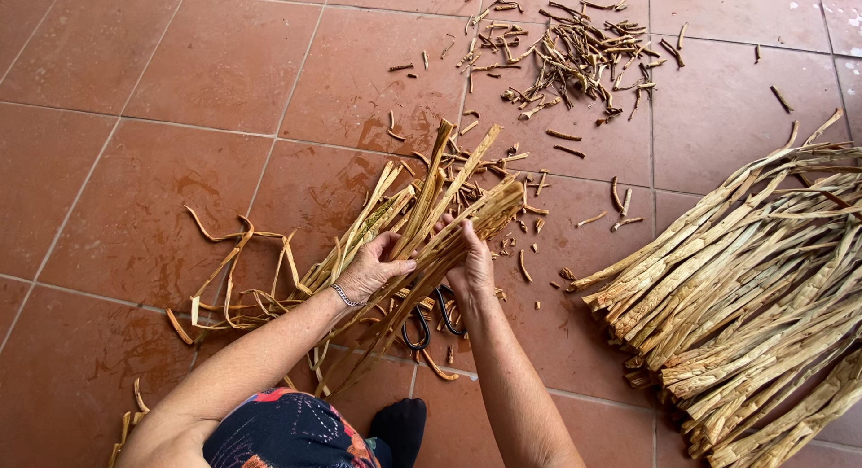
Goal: The person sits on a tiled floor and uses scissors to cut long, dried plant strips into smaller pieces. They gather the cut pieces into a neat pile on the floor while discarding the trimmings.
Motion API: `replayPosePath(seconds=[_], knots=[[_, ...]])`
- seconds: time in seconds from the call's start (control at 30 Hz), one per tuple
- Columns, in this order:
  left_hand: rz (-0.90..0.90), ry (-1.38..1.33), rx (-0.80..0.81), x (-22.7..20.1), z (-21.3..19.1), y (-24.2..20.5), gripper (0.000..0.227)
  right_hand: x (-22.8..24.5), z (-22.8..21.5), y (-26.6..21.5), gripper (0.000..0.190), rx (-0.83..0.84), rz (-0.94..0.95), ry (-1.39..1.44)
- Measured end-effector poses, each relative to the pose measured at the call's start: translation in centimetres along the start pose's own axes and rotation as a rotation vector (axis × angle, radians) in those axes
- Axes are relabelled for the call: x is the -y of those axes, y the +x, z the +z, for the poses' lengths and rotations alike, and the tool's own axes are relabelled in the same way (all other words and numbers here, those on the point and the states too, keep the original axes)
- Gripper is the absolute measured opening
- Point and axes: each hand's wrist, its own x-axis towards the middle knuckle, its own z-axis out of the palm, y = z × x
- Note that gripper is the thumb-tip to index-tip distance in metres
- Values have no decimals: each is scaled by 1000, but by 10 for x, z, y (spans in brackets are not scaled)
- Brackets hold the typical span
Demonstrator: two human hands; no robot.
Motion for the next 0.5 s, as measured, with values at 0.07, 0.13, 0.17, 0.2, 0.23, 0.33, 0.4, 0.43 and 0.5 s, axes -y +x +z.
replayPosePath(seconds=[0.07, 0.13, 0.17, 0.2, 0.23, 0.33, 0.4, 0.43, 0.5], knots=[[-14, 12, 5, 1, 0, 0, 47, 5, 1, 0, 33, -8, 6, 25], [-36, 29, 1, 4, 0, -1, 43, 7, 2, -1, 39, -1, -42, 28], [-30, 43, 3, 6, 0, -2, 42, 8, 2, -1, 39, 2, -49, 26], [-22, 58, 5, 8, -1, -2, 42, 9, 3, 0, 38, 7, -57, 26], [-14, 73, 7, 9, -1, -2, 42, 10, 4, 0, 38, 12, -66, 26], [-16, 131, 12, 12, -4, -1, 41, 17, 4, 1, 32, -26, -43, 92], [-42, 157, 57, 12, -5, 0, 40, 22, 2, 1, 28, 26, -38, 94], [-54, 169, 79, 11, -5, 0, 40, 24, 3, 1, 26, 53, -35, 95], [-97, 163, 103, 10, -5, -1, 41, 25, 4, 1, 24, 11, -24, 26]])
